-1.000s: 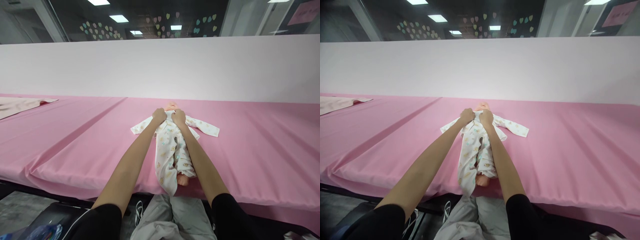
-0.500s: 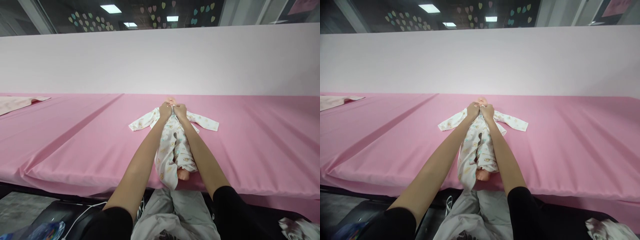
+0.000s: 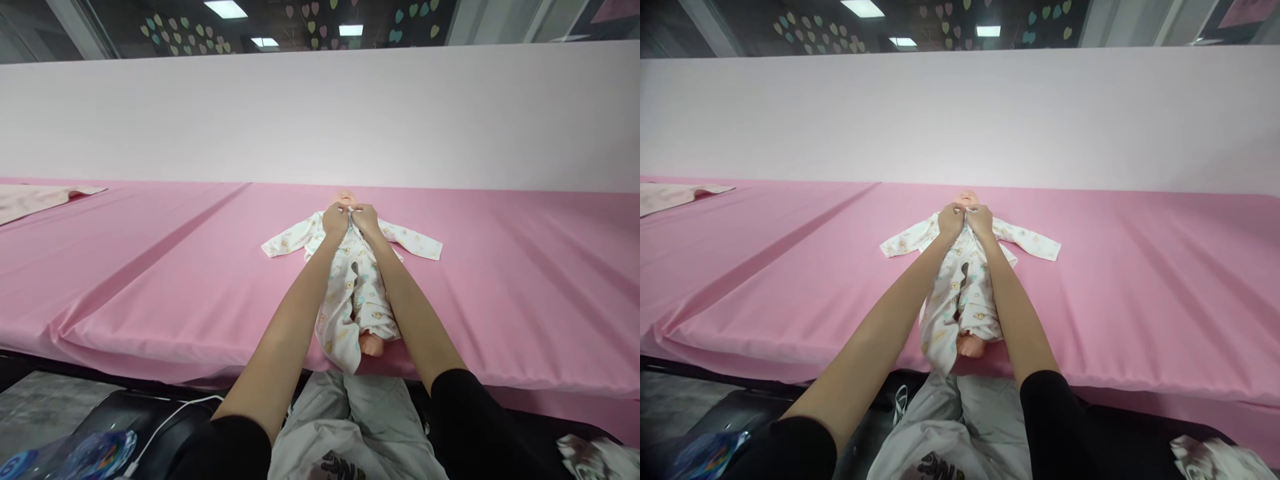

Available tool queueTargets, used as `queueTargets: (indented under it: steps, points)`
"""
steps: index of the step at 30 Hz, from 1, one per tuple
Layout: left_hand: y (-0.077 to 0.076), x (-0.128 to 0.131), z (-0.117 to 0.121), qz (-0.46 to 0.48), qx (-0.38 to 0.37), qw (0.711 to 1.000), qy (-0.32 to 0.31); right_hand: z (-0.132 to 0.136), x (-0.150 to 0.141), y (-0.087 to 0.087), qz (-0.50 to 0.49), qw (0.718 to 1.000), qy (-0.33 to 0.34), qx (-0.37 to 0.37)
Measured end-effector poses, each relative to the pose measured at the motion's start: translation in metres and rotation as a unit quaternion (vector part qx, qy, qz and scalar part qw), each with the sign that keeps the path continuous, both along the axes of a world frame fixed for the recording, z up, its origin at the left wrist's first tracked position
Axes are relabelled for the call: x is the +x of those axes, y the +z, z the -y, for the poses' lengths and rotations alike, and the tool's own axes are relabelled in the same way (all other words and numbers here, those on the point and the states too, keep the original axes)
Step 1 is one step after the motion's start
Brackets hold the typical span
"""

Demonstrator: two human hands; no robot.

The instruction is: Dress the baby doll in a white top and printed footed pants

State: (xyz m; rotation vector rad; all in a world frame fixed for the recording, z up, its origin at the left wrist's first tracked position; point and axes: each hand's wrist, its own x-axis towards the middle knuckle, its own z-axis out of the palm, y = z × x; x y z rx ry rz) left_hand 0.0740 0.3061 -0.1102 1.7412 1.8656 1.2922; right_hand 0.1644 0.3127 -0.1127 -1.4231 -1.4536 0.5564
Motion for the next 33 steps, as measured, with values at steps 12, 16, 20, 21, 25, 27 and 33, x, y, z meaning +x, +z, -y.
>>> queueTargets:
  steps: [12,16,20,21,25,27,33]
  points:
    - [-0.004,-0.004,0.001,0.037,0.012,0.999,-0.012,0.009,0.000,0.009,0.006,1.000,0.008,-0.004]
    - [-0.005,-0.006,0.002,0.052,0.023,0.998,-0.013,0.012,0.001,0.009,-0.001,0.999,0.033,-0.029]
    - [-0.005,-0.006,0.002,0.069,0.028,0.997,-0.002,0.011,0.000,0.007,0.014,0.998,0.043,-0.037]
    - [-0.005,-0.005,0.001,0.072,0.029,0.997,0.002,0.010,-0.001,0.006,0.023,0.999,0.037,-0.032]
    - [-0.004,-0.004,0.001,0.080,0.036,0.996,0.015,0.006,-0.004,0.006,0.079,0.997,0.003,0.014]
    - [-0.004,-0.004,0.002,0.083,0.040,0.996,0.011,0.005,-0.006,0.006,0.105,0.994,-0.010,0.034]
    - [-0.006,-0.007,0.001,0.091,0.044,0.995,0.001,0.004,-0.009,0.005,0.143,0.989,-0.028,0.038]
